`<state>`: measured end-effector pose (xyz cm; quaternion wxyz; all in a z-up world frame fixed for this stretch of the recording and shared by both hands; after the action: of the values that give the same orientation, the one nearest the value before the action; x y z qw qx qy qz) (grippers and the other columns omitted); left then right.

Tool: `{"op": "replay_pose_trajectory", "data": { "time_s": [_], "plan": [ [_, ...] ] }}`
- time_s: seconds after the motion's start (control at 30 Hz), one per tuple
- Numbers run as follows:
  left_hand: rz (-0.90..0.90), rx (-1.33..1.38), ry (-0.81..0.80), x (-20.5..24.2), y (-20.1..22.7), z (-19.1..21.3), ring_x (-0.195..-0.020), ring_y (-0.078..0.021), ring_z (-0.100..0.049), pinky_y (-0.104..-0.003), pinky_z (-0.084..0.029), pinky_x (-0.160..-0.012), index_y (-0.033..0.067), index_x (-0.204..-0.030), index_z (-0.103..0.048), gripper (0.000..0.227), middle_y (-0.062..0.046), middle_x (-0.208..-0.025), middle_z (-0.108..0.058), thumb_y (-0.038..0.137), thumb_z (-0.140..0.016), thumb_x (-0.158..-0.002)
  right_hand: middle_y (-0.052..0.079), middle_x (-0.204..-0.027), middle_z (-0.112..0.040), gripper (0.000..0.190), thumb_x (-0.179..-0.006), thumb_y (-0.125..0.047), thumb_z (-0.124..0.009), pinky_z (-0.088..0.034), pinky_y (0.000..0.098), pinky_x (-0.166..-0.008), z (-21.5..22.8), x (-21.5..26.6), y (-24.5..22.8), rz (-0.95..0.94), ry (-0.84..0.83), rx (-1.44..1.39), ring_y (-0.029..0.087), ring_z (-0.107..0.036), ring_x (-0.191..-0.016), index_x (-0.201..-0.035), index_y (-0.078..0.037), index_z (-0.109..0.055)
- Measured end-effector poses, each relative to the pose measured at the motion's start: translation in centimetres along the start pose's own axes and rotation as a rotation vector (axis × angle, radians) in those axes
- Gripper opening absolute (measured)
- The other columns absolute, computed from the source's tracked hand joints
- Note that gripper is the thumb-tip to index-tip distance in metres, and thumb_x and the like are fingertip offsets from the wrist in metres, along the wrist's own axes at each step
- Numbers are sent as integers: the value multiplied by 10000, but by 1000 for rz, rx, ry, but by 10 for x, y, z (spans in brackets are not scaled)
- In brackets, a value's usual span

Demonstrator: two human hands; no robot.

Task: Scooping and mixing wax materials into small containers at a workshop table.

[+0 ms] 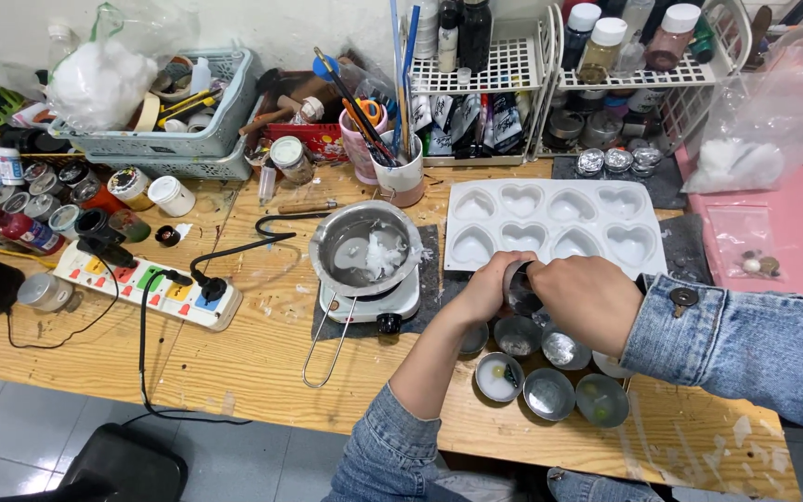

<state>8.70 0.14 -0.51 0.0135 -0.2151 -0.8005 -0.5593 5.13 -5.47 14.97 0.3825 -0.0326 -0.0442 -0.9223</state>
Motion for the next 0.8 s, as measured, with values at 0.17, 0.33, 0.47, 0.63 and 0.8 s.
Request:
{"op": "replay_pose_trajectory", "data": {
  "time_s": [0.17,0.33,0.47,0.63,0.8],
  "plan": [
    [118,-138,85,10,-1,8,-568,-122,-545,-282,-439,-491,189,-1088,-666,437,-8,-729,-622,476,-351,-994,142,-762,-724,105,-836,-68,-609,-588,448,-627,0,2,-7,-6,-23,10,330,-737,-763,-934,-36,-629],
    [98,-104,104,7,-5,8,-545,-141,-534,-302,-426,-478,143,-1049,-654,397,-39,-727,-607,443,-397,-1008,135,-763,-727,126,-829,-56,-608,-588,453,-629,1,0,-4,4,-32,-22,329,-736,-768,-952,-40,-635],
    [-323,-95,39,15,33,-3,-615,-130,-510,-284,-417,-549,59,-978,-611,442,-34,-754,-572,384,-333,-1092,149,-791,-722,161,-808,-49,-615,-585,460,-648,-10,-6,6,-5,-73,-58,343,-730,-770,-965,-43,-646],
    [-640,-368,119,56,91,-23,-710,-165,-555,-300,-463,-684,32,-990,-583,479,-65,-787,-604,368,-259,-1099,180,-797,-722,109,-831,-95,-622,-578,471,-697,-22,-10,18,-6,-103,-192,366,-723,-773,-878,-30,-696],
    [-783,-565,203,66,102,-26,-711,-179,-606,-305,-481,-708,34,-1010,-603,529,-89,-753,-610,392,-223,-1092,193,-783,-724,136,-834,-130,-623,-575,486,-707,-32,-9,19,-38,-101,-307,383,-713,-752,-839,-38,-722]
  ]
}}
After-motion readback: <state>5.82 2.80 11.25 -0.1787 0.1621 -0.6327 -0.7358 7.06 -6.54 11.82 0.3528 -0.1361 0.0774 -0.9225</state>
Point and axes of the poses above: each hand's wrist, its own x-axis away from the middle knuckle, its own z-axis out of the back of the hand, y = z × x, the point moved 10 cm from there along -x, towards the middle knuckle
